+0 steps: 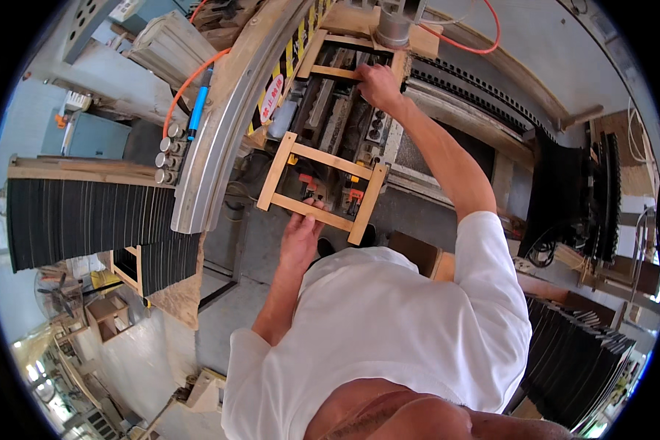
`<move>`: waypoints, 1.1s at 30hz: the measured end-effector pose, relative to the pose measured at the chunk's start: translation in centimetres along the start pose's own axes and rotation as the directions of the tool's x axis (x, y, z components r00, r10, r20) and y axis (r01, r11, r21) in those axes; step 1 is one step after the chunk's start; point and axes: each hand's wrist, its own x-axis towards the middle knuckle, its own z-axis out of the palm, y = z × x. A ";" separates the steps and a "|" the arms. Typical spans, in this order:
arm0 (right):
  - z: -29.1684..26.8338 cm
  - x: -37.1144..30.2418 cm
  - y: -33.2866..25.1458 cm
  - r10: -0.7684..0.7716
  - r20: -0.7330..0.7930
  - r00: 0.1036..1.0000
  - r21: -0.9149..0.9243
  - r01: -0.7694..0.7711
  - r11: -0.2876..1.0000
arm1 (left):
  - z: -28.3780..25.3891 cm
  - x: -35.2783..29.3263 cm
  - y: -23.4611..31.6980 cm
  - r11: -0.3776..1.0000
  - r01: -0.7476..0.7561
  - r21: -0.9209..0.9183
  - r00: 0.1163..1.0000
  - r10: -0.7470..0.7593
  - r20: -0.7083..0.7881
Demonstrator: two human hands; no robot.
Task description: The person repeatedly places small wooden frames onto a machine's conveyor belt and pushes them through a processing station. The person then retrieves the frames and repeats the cycle continuously.
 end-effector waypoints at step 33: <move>-1.8 1.7 -1.2 -0.092 0.086 0.992 -0.487 0.123 0.864 | -16.0 -4.3 1.4 0.967 0.068 0.246 0.967 -0.003 -0.255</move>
